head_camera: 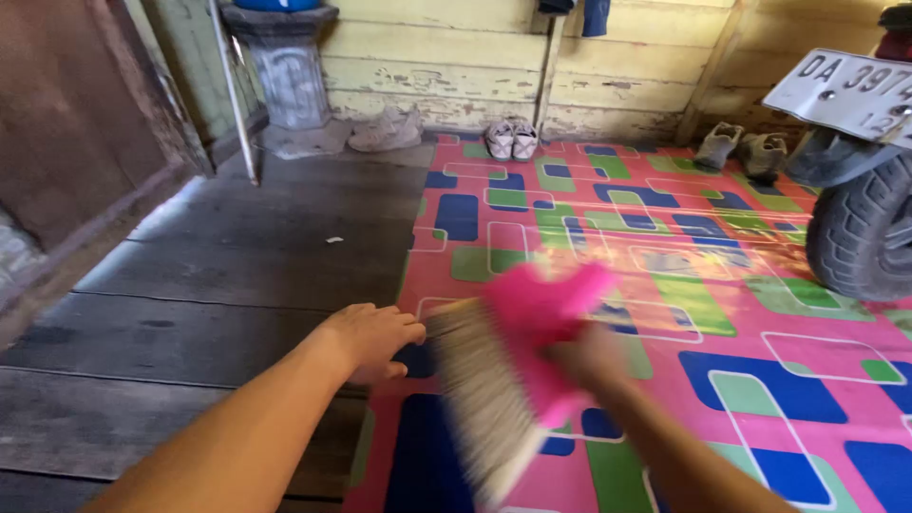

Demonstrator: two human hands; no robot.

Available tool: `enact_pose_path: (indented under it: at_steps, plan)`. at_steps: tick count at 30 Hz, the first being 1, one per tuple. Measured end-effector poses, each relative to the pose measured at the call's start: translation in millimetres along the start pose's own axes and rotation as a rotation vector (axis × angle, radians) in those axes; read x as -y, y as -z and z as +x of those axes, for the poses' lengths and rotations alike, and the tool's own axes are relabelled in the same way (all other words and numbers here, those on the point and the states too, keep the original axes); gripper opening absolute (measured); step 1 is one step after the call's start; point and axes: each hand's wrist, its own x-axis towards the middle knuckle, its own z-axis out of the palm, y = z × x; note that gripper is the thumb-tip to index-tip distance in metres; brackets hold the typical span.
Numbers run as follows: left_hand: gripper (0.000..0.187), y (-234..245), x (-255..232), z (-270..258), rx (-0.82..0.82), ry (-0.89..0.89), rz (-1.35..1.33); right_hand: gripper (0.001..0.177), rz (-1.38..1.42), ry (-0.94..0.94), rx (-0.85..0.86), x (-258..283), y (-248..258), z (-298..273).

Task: The person is sweeping the floor using a small pink hand broom.

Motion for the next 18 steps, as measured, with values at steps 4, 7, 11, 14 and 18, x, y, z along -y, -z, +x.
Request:
enact_pose_path:
  at_steps: [4, 7, 11, 14, 18]
  plan:
    - [0.049, 5.1, 2.7, -11.6, -0.029, 0.048, -0.007, 0.066, -0.226, -0.08, -0.18, -100.2, 42.2, 43.2]
    - [0.049, 19.3, 3.3, -17.3, 0.004, 0.07, 0.007, 0.07, -0.194, -0.185, -0.301, -118.2, 85.2, 49.1]
    - [0.049, 37.2, 3.7, -24.1, 0.014, 0.102, 0.067, 0.069, -0.148, -0.143, -0.257, -71.0, 119.6, 37.2]
    - [0.045, 68.0, -7.8, -35.8, 0.015, 0.166, 0.096, 0.057, -0.119, 0.144, -0.192, -18.5, 113.3, 33.5]
    - [0.044, 96.9, -21.5, -60.3, -0.021, 0.225, 0.056, 0.05, 0.637, 0.613, -0.028, 48.5, 43.9, 41.2]
